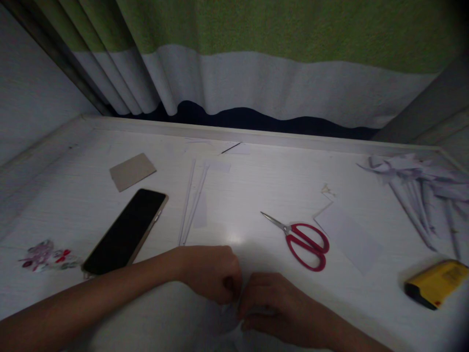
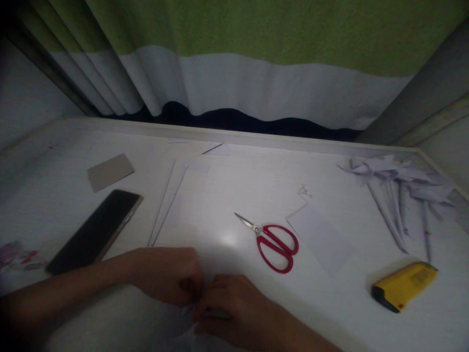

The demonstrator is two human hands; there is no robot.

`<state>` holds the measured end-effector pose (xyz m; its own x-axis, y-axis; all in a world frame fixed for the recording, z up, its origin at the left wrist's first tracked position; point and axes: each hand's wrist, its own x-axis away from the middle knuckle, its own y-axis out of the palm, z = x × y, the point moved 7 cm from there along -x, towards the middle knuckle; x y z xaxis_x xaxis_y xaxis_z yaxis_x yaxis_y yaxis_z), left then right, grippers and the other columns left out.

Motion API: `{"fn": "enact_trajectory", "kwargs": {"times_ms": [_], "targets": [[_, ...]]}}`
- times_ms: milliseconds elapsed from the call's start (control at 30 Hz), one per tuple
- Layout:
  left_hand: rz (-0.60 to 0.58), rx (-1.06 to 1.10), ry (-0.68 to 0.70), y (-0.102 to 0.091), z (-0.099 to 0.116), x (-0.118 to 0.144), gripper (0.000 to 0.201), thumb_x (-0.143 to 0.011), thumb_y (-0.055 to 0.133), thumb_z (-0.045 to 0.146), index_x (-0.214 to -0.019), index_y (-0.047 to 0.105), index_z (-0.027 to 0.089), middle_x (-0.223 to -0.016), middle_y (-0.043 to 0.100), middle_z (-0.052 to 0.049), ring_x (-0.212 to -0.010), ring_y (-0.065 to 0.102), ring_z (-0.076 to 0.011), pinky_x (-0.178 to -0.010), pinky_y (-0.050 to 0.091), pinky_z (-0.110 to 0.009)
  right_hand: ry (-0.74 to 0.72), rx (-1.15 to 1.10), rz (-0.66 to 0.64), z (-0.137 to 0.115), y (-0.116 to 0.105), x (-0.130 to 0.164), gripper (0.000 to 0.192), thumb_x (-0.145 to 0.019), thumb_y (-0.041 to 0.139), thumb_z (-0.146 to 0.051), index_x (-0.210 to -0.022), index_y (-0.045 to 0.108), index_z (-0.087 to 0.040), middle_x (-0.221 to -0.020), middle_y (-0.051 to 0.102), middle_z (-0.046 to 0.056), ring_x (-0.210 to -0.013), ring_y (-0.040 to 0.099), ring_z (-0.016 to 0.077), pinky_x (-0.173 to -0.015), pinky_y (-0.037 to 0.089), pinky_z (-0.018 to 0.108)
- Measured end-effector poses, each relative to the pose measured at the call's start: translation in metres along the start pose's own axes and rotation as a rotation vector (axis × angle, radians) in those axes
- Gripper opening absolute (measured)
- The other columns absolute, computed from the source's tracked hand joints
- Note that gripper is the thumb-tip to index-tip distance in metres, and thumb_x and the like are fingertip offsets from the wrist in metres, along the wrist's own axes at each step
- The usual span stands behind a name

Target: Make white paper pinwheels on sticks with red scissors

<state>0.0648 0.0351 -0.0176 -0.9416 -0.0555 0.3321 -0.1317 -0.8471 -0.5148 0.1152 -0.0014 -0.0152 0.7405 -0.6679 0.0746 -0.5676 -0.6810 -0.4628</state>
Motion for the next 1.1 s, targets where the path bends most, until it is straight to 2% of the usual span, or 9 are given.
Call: {"fn": "enact_trajectory", "kwargs": {"times_ms": [367,600,800,1100], "targets": [[-0.013,0.078,0.002,0.005,-0.004,-0.001,0.016,-0.062,0.059,-0.001,-0.061,0.065,0.013,-0.053,0.064,0.003,-0.043,0.052,-0.0071,-0.043,0.036,-0.014,-0.06,0.035,-0.044,-0.005,0.006,-0.002,0.017,-0.079,0.054,-0.022,-0.093,0.063,-0.017,-0.09,0.066,0.004,-0.087,0.058,0.0137,-0.077,0.041,0.022],[-0.011,0.148,-0.015,0.007,-0.008,-0.001,0.017,-0.06,0.058,-0.004,-0.058,0.064,0.012,-0.05,0.061,0.004,-0.042,0.052,-0.0068,-0.043,0.037,-0.013,-0.063,-0.002,-0.04,-0.005,0.006,-0.003,0.015,-0.08,0.054,-0.023,-0.089,0.064,-0.019,-0.085,0.067,0.003,-0.085,0.059,0.0136,-0.076,0.042,0.023],[-0.012,0.214,-0.055,0.006,-0.01,0.0,0.018,-0.062,0.056,-0.003,-0.061,0.063,0.014,-0.05,0.06,0.005,-0.046,0.054,-0.0079,-0.044,0.039,-0.013,-0.077,-0.028,-0.011,-0.006,0.004,-0.004,0.016,-0.081,0.052,-0.024,-0.089,0.064,-0.019,-0.083,0.068,0.003,-0.083,0.059,0.0133,-0.074,0.043,0.023],[-0.066,0.21,-0.012,0.008,-0.011,-0.002,0.016,-0.063,0.056,-0.004,-0.064,0.064,0.011,-0.05,0.061,0.003,-0.047,0.056,-0.0078,-0.045,0.038,-0.012,-0.048,-0.005,-0.029,-0.005,0.004,-0.006,0.014,-0.077,0.057,-0.021,-0.087,0.066,-0.016,-0.084,0.068,0.004,-0.084,0.059,0.0137,-0.076,0.042,0.022]]}}
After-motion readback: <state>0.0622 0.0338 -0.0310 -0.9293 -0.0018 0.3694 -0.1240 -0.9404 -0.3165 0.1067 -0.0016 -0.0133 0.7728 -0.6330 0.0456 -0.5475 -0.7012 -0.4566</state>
